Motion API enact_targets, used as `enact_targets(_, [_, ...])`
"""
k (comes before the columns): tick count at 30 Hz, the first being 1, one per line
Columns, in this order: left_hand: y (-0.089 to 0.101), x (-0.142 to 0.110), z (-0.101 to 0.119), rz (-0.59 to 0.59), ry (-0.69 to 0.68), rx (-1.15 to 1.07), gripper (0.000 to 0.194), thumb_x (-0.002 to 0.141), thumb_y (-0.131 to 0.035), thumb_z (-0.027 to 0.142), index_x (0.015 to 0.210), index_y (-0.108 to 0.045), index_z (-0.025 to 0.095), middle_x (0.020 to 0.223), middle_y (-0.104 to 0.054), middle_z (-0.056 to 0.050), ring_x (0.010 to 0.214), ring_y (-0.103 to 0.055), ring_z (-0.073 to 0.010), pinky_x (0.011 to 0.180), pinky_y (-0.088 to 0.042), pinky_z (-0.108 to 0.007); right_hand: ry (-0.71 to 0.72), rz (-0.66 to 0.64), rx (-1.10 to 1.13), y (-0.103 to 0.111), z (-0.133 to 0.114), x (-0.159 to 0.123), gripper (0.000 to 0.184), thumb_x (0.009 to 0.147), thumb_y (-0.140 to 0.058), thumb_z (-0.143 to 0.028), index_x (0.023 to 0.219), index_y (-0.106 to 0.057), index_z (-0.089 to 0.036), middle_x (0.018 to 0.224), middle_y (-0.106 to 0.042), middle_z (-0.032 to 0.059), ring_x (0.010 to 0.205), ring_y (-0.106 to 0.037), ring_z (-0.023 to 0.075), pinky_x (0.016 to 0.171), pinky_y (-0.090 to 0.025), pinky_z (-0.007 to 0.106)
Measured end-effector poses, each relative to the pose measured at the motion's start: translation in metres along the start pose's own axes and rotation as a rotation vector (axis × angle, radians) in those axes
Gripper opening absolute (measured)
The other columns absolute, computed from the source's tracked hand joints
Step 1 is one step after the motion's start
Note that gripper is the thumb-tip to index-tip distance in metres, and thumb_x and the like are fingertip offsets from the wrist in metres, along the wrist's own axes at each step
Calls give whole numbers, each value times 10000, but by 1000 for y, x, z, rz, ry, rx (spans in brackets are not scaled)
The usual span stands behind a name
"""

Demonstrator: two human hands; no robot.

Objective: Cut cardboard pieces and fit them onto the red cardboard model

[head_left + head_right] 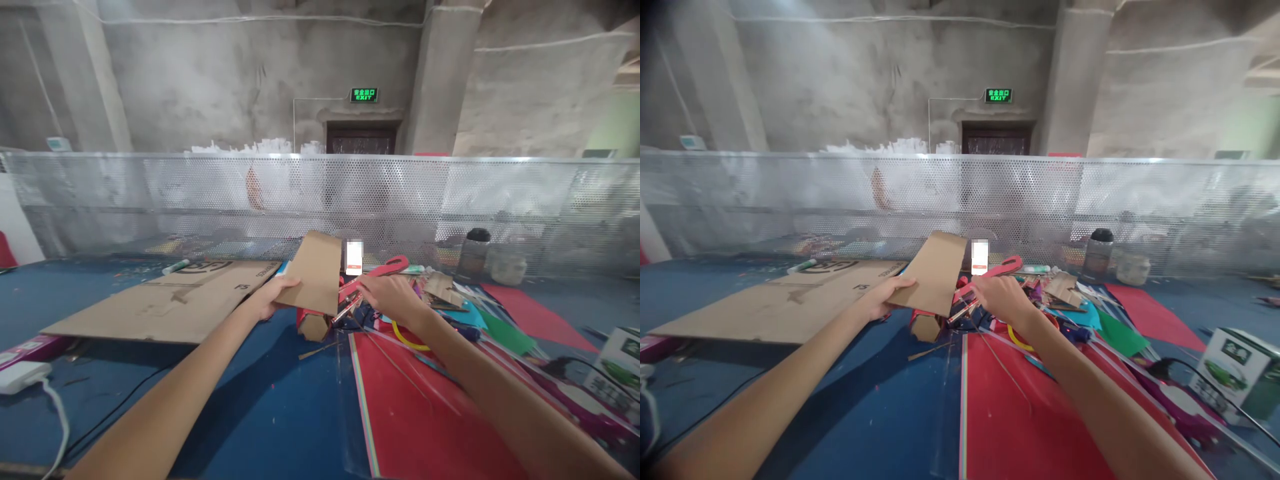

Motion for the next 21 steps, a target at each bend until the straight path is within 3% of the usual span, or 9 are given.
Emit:
enact_targets(2, [3, 2, -1, 0, 9, -2, 319, 657, -855, 319, 920, -716, 205, 840, -769, -98, 690, -704, -240, 647, -535, -335, -35, -43, 56, -5, -7, -2, 352, 1026, -452, -362, 1256, -656, -190, 842, -749, 132, 766, -713, 281, 691, -449, 326])
enact_targets(4, [4, 2, 0, -16, -3, -12, 312, 655, -856, 316, 909, -712, 206, 800, -766, -85, 663, -700, -237, 628, -528, -327, -42, -49, 195, -12, -13, -5, 460, 1014, -480, -383, 1424, -543, -182, 988, -764, 153, 888, -730, 311, 770, -492, 371])
enact_targets(6, [6, 1, 1, -21, -12, -21, 301, 663, -849, 309, 908, -717, 195, 812, -772, -84, 659, -702, -232, 607, -524, -314, -39, -35, 421, -22, -18, -6, 499, 1009, -489, -385, 1467, -489, -186, 1166, -734, 154, 1002, -719, 296, 864, -507, 400])
enact_targets(10, [8, -1, 7, 9, 10, -49, 282, 688, -828, 286, 919, -740, 151, 874, -782, -112, 681, -714, -227, 602, -533, -302, -154, 52, 861, -38, -23, -1, 376, 951, -565, -349, 1306, -595, -230, 1082, -742, 66, 905, -717, 215, 851, -532, 358])
enact_targets(13, [9, -3, 14, 41, -69, -113, 258, 706, -804, 247, 932, -741, 138, 899, -787, -124, 703, -727, -228, 633, -549, -304, -231, 222, 1002, -36, -22, 3, 253, 886, -633, -329, 1116, -654, -227, 983, -721, 40, 874, -687, 206, 782, -537, 325])
enact_targets(17, [6, -9, 24, 61, -187, -216, 296, 736, -780, 236, 1016, -727, 154, 962, -792, -111, 765, -745, -245, 668, -580, -329, -244, 449, 1043, -20, -11, 1, 179, 889, -620, -321, 1036, -635, -221, 1010, -667, 58, 814, -633, 192, 713, -536, 308])
enact_targets(21, [4, -13, 29, 157, -261, -244, 302, 738, -785, 218, 1024, -706, 166, 980, -789, -92, 749, -736, -215, 616, -575, -289, -115, 526, 835, -13, -3, -6, 82, 925, -580, -297, 921, -616, -224, 933, -625, 51, 759, -593, 182, 734, -520, 328])
Point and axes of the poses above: each hand's wrist, its own x-axis towards the middle knuckle, its own y-axis out of the back of the hand, z = x × y, the point moved 2 cm from there along x, towards the middle knuckle
